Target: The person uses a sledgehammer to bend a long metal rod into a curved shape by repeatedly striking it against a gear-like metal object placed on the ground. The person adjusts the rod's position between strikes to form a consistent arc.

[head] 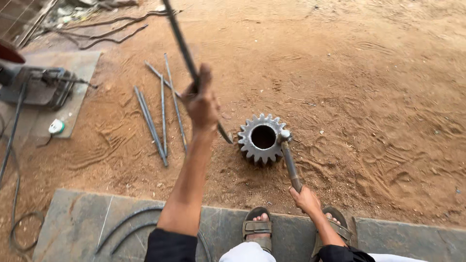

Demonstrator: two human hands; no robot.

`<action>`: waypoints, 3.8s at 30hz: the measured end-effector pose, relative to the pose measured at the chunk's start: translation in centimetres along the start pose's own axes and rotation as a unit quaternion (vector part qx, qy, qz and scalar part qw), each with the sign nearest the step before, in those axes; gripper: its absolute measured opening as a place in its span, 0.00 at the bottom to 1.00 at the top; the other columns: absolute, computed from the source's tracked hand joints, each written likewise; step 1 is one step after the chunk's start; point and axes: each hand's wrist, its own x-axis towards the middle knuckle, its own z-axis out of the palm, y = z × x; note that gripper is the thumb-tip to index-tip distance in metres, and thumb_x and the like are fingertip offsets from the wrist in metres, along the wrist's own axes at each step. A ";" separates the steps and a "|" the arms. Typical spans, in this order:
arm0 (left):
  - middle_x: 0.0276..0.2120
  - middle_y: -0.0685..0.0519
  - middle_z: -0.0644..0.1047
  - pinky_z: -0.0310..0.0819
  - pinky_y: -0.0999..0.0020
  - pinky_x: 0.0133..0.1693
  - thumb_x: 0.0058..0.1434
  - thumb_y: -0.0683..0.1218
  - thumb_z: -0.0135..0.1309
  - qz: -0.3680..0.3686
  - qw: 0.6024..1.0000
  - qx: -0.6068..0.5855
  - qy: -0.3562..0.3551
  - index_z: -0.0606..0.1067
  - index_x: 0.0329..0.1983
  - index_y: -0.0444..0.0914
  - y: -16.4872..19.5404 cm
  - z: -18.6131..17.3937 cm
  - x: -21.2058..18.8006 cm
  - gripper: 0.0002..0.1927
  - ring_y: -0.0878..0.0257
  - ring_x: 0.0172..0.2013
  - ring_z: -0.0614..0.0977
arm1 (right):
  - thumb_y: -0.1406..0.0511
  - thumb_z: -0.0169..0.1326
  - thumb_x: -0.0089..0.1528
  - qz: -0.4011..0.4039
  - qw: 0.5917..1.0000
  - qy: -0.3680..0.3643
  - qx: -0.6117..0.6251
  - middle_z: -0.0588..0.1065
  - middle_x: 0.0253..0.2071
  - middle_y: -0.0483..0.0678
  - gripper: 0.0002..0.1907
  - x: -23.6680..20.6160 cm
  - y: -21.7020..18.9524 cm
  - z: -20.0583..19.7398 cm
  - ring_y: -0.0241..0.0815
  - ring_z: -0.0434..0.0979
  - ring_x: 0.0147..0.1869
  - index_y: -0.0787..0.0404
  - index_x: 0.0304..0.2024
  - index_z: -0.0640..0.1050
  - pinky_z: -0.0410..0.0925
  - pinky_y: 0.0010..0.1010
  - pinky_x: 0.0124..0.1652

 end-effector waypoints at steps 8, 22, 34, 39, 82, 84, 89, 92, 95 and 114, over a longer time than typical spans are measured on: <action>0.13 0.62 0.62 0.61 0.72 0.18 0.74 0.59 0.55 -0.001 0.956 -0.265 -0.122 0.65 0.20 0.48 -2.7 -9.7 -2.5 0.27 0.69 0.14 0.63 | 0.43 0.52 0.59 -0.003 1.000 -0.009 -0.002 0.80 0.23 0.51 0.27 0.3 0.7 0.9 0.48 0.84 0.27 0.58 0.39 0.80 0.74 0.43 0.34; 0.35 0.39 0.82 0.87 0.56 0.42 0.73 0.50 0.44 -0.376 0.883 -0.189 0.207 0.75 0.42 0.34 -22.8 -18.6 -17.0 0.15 0.50 0.36 0.86 | 0.44 0.52 0.61 0.015 0.998 -0.023 0.054 0.76 0.19 0.46 0.24 -0.5 0.8 0.6 0.41 0.80 0.20 0.59 0.34 0.77 0.73 0.36 0.27; 0.41 0.45 0.83 0.85 0.58 0.43 0.67 0.57 0.52 -0.486 0.859 -0.146 0.067 0.76 0.51 0.39 -25.6 -15.5 -21.1 0.19 0.54 0.38 0.87 | 0.45 0.53 0.60 0.021 0.998 -0.015 0.054 0.77 0.21 0.47 0.24 -0.5 0.9 0.4 0.41 0.80 0.22 0.60 0.37 0.76 0.73 0.38 0.29; 0.37 0.44 0.84 0.85 0.60 0.41 0.66 0.54 0.60 -0.417 0.900 -0.111 0.064 0.80 0.48 0.33 -26.3 -15.5 -21.9 0.19 0.55 0.35 0.87 | 0.47 0.53 0.60 0.023 0.999 -0.016 0.039 0.78 0.21 0.49 0.23 0.0 1.2 1.0 0.44 0.80 0.23 0.61 0.37 0.77 0.73 0.39 0.29; 0.40 0.46 0.84 0.86 0.66 0.44 0.61 0.40 0.62 -0.383 0.911 -0.108 0.106 0.79 0.48 0.33 -24.9 -15.0 -21.4 0.13 0.59 0.39 0.87 | 0.55 0.55 0.58 -0.010 0.999 0.021 0.021 0.77 0.36 0.57 0.21 1.9 -0.5 0.1 0.54 0.80 0.40 0.62 0.46 0.70 0.71 0.50 0.42; 0.40 0.47 0.84 0.86 0.67 0.43 0.62 0.40 0.62 -0.375 0.914 -0.117 0.102 0.79 0.49 0.34 -24.9 -15.0 -21.4 0.13 0.60 0.39 0.87 | 0.56 0.54 0.58 0.000 0.999 0.012 0.032 0.77 0.36 0.56 0.20 1.7 -0.5 0.0 0.52 0.80 0.39 0.61 0.46 0.70 0.71 0.49 0.41; 0.39 0.47 0.83 0.86 0.67 0.41 0.63 0.42 0.61 -0.369 0.916 -0.123 0.101 0.79 0.53 0.35 -25.2 -14.9 -21.4 0.15 0.61 0.37 0.86 | 0.56 0.55 0.59 0.005 0.999 0.012 0.031 0.77 0.35 0.54 0.20 1.6 -0.6 0.0 0.50 0.79 0.37 0.61 0.47 0.70 0.71 0.49 0.40; 0.39 0.47 0.82 0.85 0.65 0.40 0.62 0.46 0.62 -0.375 0.915 -0.113 0.099 0.78 0.54 0.36 -24.4 -15.0 -21.5 0.17 0.60 0.37 0.85 | 0.56 0.54 0.59 0.028 0.999 -0.003 0.040 0.77 0.35 0.53 0.20 1.9 -0.4 0.0 0.50 0.79 0.35 0.59 0.48 0.69 0.71 0.49 0.39; 0.40 0.46 0.83 0.85 0.62 0.41 0.64 0.54 0.59 -0.449 0.890 -0.021 0.073 0.78 0.54 0.37 -22.5 -14.2 -22.1 0.21 0.58 0.37 0.86 | 0.56 0.54 0.60 0.019 0.999 0.000 0.043 0.77 0.35 0.54 0.19 2.1 -0.3 0.1 0.49 0.79 0.34 0.60 0.47 0.69 0.72 0.48 0.37; 0.23 0.43 0.76 0.72 0.46 0.26 0.74 0.61 0.35 -0.152 0.723 0.657 -0.147 0.70 0.38 0.36 -24.9 -11.1 -22.1 0.26 0.46 0.27 0.79 | 0.55 0.60 0.57 -0.045 0.997 0.061 0.008 0.79 0.35 0.57 0.22 1.9 -0.5 -1.0 0.54 0.80 0.38 0.64 0.46 0.74 0.73 0.49 0.42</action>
